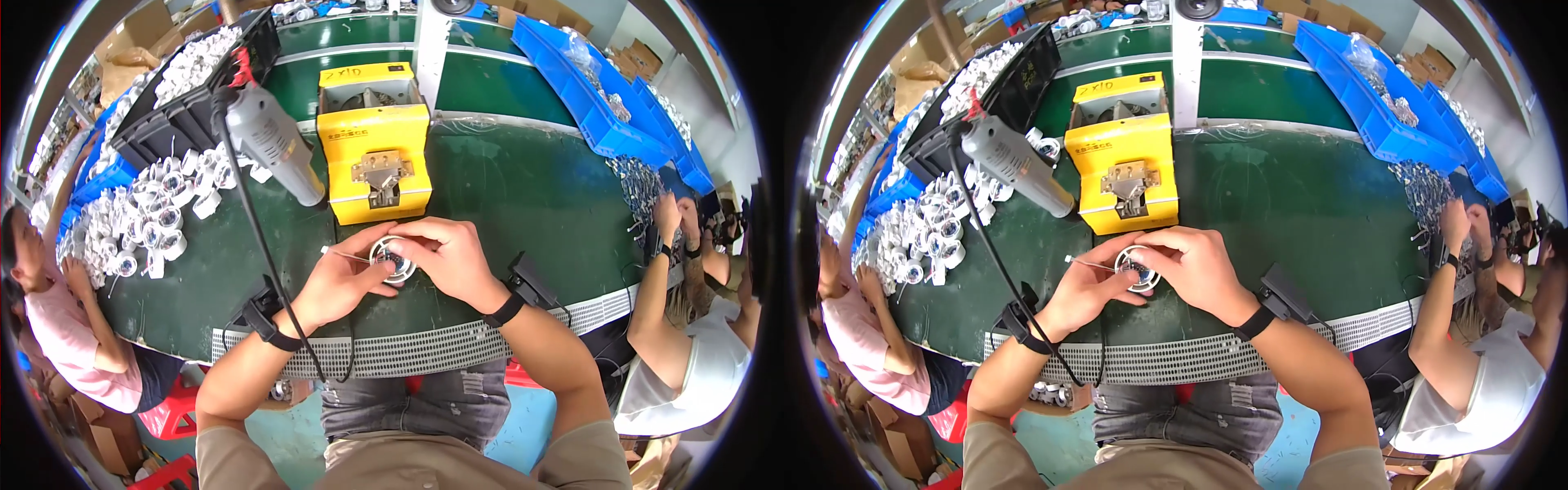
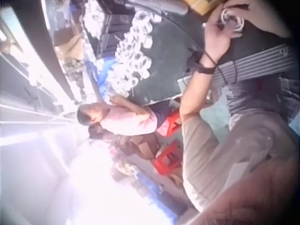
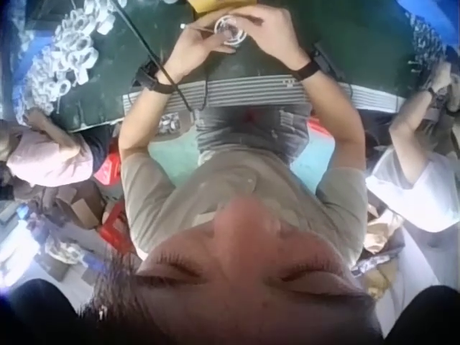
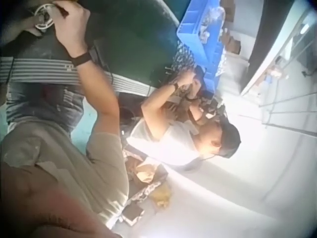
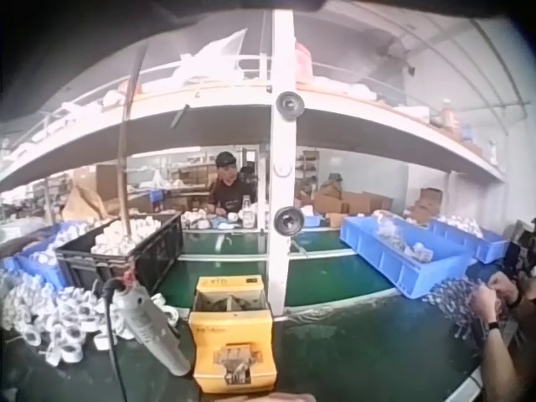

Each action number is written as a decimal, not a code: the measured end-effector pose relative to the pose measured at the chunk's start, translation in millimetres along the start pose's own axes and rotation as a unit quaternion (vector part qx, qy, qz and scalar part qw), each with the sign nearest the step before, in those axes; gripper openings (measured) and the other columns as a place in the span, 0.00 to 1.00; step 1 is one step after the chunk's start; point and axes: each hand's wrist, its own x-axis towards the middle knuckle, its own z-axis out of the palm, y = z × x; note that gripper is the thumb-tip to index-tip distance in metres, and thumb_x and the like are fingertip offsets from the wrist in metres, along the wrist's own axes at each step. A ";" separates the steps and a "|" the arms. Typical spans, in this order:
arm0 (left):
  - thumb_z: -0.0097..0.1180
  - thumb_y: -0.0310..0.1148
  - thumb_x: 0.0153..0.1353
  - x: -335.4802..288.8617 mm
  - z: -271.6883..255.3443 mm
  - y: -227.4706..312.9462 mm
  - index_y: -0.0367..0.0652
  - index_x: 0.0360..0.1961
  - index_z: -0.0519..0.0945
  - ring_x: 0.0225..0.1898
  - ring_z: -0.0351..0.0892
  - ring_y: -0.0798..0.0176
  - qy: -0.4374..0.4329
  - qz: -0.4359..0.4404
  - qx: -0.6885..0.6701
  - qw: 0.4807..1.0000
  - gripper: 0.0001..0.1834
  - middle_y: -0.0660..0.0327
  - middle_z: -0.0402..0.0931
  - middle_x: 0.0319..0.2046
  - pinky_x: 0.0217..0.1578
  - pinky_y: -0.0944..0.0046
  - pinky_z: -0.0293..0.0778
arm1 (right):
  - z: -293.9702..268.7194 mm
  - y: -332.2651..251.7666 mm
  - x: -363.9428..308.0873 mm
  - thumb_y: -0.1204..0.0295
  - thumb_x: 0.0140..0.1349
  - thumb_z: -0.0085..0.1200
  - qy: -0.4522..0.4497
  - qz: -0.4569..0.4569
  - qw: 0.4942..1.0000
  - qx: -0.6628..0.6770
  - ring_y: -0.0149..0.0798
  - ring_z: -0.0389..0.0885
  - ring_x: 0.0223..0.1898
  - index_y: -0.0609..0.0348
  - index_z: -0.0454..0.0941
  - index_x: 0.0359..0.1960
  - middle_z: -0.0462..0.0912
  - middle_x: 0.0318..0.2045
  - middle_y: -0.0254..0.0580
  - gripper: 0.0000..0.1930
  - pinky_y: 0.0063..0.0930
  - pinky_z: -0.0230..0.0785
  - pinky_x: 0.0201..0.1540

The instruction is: Assembling small electrical components using an electric screwdriver at a factory workbench.

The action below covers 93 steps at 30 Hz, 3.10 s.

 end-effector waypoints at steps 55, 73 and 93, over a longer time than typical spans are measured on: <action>0.42 0.24 0.68 10.3 -13.7 -6.4 0.32 0.60 0.64 0.43 0.77 0.66 0.029 -0.040 -0.017 0.999 0.20 0.58 0.73 0.46 0.46 0.63 0.82 | 30.2 -53.9 102.3 0.67 0.67 0.45 0.228 -0.164 0.934 0.222 0.33 0.69 0.14 0.61 0.61 0.48 0.69 0.18 0.41 0.14 0.27 0.64 0.19; 0.41 0.24 0.67 9.4 -12.3 2.3 0.26 0.54 0.68 0.43 0.79 0.62 0.066 -0.013 0.012 0.998 0.17 0.53 0.74 0.44 0.42 0.64 0.83 | 46.4 -47.7 42.0 0.64 0.67 0.44 0.121 -0.158 0.948 0.249 0.31 0.67 0.16 0.61 0.56 0.55 0.69 0.20 0.39 0.20 0.26 0.66 0.20; 0.42 0.27 0.68 12.0 -16.2 -1.8 0.27 0.54 0.69 0.43 0.79 0.62 0.069 -0.039 0.029 0.996 0.17 0.52 0.74 0.44 0.42 0.65 0.83 | 45.8 -32.4 38.9 0.66 0.65 0.45 0.061 -0.178 0.954 0.232 0.31 0.67 0.16 0.60 0.55 0.52 0.68 0.21 0.40 0.20 0.28 0.67 0.22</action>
